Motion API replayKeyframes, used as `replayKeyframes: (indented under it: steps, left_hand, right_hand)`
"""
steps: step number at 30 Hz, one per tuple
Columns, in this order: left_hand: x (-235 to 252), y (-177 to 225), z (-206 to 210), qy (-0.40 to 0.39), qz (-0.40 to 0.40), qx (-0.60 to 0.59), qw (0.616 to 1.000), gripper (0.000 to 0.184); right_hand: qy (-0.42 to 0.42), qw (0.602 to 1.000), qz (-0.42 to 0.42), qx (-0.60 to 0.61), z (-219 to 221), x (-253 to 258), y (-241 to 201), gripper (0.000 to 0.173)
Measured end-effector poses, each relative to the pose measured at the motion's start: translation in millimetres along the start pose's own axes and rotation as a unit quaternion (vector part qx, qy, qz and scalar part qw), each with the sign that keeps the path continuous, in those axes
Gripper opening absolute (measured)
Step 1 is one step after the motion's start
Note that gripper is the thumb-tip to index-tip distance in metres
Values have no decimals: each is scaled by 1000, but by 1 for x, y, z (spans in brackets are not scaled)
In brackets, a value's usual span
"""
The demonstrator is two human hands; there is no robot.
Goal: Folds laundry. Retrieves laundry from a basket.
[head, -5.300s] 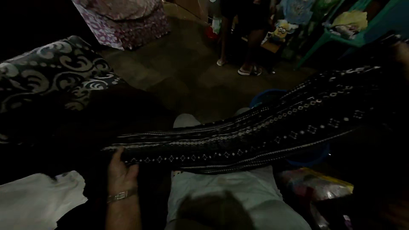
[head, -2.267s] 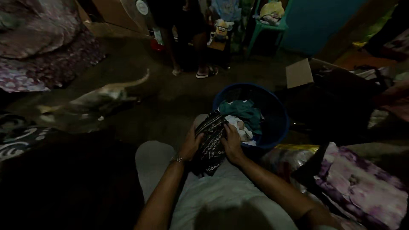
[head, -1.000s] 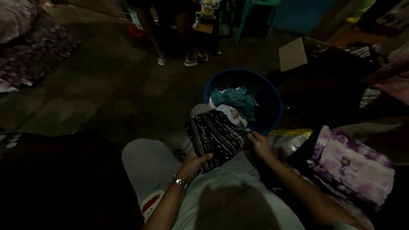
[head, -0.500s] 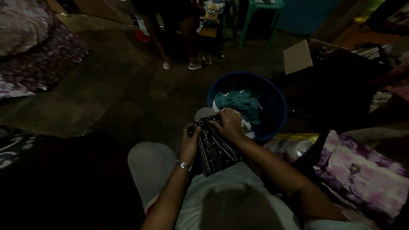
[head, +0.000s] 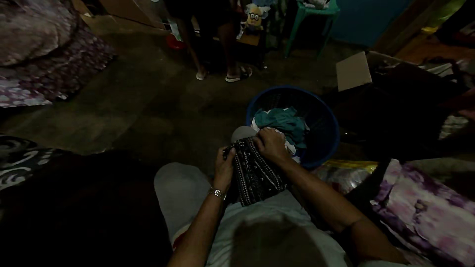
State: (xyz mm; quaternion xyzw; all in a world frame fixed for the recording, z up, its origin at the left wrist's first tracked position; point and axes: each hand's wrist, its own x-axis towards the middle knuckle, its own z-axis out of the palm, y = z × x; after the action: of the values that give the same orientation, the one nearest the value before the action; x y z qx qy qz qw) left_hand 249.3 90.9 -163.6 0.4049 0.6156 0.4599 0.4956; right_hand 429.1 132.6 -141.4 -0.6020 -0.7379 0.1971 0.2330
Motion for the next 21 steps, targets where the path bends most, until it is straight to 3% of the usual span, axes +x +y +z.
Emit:
replayKeyframes:
  steps: [4,7,11,14,18,21]
  left_hand:
    - [-1,6,-5,-5,-2,17,1000,25]
    - [-2,16,-5,-22,-3,35,999,23]
    - [1,16,-7,-39,2,29,999,20]
    - [8,5,-13,-20,-27,17,999,21]
    - [15,0,-17,-19,-53,8,998,24]
    - [18,2,-17,-22,-55,-1,998,23]
  right_hand:
    - [108,993,4,41,1,3,4,28]
    - [224,973,-64,-11,-3,0,10,24]
    - [302,948,-88,-53,-12,2,16,21]
    - [293,953,-50,-59,-25,4,21,22]
    - [193,980,3,-44,-19,9,32,28]
    - [211,976,17,-42,-17,14,37,28]
